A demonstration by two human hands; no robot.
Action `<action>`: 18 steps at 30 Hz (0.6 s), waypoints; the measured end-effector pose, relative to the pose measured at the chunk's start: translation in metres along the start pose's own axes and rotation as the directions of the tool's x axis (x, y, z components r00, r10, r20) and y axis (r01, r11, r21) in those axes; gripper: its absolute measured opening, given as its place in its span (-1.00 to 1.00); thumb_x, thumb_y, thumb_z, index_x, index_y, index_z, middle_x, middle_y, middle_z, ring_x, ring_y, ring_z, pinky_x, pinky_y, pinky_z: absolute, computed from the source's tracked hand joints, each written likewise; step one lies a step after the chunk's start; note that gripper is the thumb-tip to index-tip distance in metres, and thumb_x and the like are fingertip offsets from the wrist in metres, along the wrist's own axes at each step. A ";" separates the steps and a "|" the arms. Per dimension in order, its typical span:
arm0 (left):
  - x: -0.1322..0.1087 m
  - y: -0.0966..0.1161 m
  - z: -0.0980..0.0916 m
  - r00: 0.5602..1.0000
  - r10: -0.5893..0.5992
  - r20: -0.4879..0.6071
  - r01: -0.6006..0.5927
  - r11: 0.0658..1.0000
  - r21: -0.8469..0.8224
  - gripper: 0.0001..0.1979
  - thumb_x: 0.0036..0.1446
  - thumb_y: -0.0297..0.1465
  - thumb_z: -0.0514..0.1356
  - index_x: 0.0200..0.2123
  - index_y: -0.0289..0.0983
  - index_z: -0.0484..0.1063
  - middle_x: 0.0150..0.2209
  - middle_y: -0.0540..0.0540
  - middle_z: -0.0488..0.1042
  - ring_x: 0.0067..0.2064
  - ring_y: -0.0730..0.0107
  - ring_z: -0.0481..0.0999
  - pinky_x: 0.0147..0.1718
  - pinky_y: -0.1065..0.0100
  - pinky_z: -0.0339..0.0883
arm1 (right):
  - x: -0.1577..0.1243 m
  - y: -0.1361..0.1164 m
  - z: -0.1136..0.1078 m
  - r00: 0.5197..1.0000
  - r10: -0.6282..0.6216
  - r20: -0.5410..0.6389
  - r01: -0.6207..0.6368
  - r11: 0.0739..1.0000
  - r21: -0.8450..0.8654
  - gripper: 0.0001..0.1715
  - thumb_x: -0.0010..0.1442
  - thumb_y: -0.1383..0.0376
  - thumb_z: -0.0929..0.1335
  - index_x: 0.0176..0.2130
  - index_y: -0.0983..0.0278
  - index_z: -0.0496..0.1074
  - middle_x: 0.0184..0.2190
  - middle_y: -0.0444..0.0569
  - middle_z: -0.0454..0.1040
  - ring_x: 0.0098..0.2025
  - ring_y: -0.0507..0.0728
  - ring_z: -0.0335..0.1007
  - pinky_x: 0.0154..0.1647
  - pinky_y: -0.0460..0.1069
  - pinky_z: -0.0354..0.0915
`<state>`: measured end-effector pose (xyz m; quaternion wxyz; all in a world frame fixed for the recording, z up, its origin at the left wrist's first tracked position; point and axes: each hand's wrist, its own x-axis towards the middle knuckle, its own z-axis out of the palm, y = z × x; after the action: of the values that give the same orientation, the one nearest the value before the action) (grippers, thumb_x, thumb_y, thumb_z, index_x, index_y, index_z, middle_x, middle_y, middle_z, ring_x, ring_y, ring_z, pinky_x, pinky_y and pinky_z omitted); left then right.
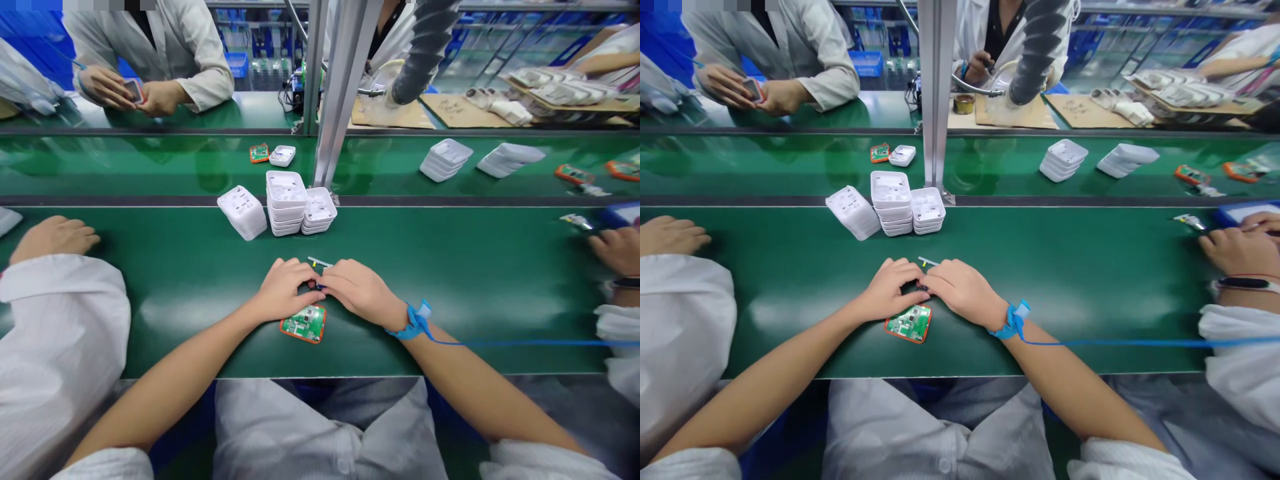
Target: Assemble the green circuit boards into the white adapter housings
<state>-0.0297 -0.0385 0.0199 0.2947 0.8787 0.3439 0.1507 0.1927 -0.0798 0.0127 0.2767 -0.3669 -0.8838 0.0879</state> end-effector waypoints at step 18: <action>-0.001 0.000 0.001 0.980 -0.109 -0.167 0.077 0.979 -0.190 -0.89 0.13 -0.34 0.20 -0.36 -0.25 0.47 -0.41 0.05 0.50 -0.39 0.46 0.42 -0.19 0.30 0.18 | 0.010 0.002 0.006 0.914 0.406 0.007 -0.367 0.819 0.441 -0.73 0.36 0.18 0.33 -0.13 0.23 0.58 -0.22 0.01 0.60 -0.23 0.12 0.48 -0.19 0.02 0.36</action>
<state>-0.0302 -0.0400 0.0193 0.3491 0.8140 0.3944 0.2450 0.1851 -0.0709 0.0108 0.3657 -0.4712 -0.7359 0.3204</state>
